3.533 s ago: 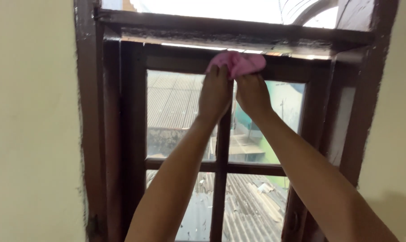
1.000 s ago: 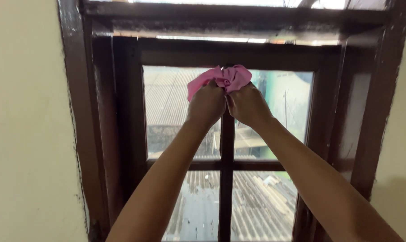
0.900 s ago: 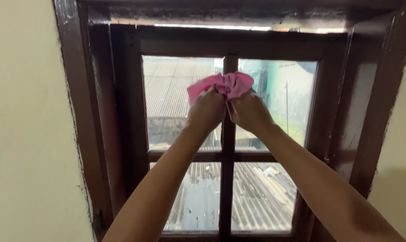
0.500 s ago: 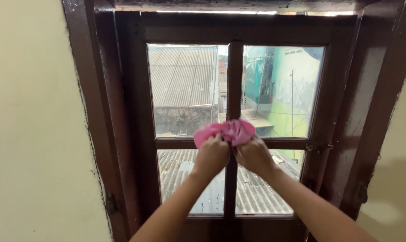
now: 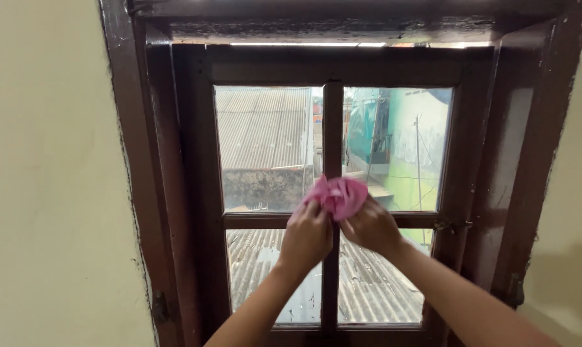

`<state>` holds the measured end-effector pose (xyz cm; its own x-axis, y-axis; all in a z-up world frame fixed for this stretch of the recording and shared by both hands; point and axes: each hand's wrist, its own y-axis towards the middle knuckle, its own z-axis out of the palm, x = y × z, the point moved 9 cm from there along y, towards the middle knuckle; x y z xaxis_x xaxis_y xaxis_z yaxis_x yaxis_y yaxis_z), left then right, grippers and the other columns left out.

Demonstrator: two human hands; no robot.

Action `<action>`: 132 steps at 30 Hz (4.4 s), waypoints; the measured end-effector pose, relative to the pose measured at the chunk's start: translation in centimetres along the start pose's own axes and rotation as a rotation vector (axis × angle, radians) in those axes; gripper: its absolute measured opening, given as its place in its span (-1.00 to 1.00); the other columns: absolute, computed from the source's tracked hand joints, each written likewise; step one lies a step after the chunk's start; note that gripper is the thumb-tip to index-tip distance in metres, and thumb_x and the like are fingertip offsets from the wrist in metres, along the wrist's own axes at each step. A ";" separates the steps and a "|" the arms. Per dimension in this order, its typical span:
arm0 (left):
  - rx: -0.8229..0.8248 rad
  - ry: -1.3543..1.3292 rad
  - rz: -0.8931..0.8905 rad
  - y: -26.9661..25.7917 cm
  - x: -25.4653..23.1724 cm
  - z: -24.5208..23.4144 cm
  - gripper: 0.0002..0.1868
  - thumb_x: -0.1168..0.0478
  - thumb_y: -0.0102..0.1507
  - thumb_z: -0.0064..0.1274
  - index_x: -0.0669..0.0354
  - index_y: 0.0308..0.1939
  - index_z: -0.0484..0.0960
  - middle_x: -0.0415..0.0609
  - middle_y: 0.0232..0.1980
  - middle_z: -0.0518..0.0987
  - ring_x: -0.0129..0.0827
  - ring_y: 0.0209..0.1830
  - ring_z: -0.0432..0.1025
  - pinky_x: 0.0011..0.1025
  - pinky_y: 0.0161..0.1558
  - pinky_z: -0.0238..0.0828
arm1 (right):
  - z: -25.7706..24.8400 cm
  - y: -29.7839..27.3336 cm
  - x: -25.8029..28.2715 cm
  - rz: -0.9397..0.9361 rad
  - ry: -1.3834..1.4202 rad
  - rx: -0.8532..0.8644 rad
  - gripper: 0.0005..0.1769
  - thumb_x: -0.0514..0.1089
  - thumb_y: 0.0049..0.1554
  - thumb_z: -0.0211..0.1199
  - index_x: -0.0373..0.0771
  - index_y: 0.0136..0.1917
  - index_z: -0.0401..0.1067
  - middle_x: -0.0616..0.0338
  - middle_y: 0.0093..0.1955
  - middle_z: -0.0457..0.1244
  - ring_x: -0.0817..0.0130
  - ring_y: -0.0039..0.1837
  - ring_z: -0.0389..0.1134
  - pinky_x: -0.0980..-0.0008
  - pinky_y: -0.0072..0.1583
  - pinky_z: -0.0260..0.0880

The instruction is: The person wipes the wooden window frame with a pink cloth, moving from the top horizontal bar down to the vertical mullion. They then wring out the cloth in a red bucket on the floor.

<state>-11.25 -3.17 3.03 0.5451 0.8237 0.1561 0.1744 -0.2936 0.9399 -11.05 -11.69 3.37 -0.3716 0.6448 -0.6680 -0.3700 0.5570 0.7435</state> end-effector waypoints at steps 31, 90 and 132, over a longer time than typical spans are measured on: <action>-0.280 0.218 0.029 21.6 8.8 1.1 -0.73 0.37 0.10 0.02 0.17 -0.15 0.72 0.08 -0.08 0.56 0.09 -0.17 0.58 -0.16 -0.06 0.61 | 6.4 14.6 -13.8 -0.012 -0.323 0.118 -0.93 -0.18 -0.01 0.33 -0.20 -0.28 0.50 0.08 -0.40 0.29 0.09 -0.21 0.41 0.00 0.21 0.37; -0.162 0.332 0.076 22.8 7.0 -2.4 -0.78 0.47 0.16 0.05 0.30 -0.15 0.71 0.12 -0.13 0.55 0.03 -0.28 0.61 -0.09 -0.33 0.67 | 7.2 15.0 -16.8 -0.012 -0.416 0.182 -0.80 -0.03 0.05 0.35 -0.20 -0.19 0.55 0.07 -0.27 0.37 0.10 -0.10 0.44 0.08 0.20 0.30; 0.143 0.364 0.144 -8.3 -0.9 8.8 -0.88 0.37 0.08 0.11 0.15 -0.42 0.76 0.03 -0.32 0.61 -0.26 -0.57 0.55 -0.36 -0.63 0.44 | 2.0 -7.0 3.7 0.108 -0.026 0.222 -0.73 -0.03 -0.09 0.33 -0.31 -0.27 0.59 -0.06 -0.31 0.38 -0.01 -0.09 0.45 0.01 0.31 0.36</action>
<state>-6.00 -5.68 -7.61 0.2510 0.8795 0.4044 0.2433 -0.4616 0.8531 -8.16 -12.10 -4.24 -0.3762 0.7184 -0.5851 -0.1319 0.5835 0.8013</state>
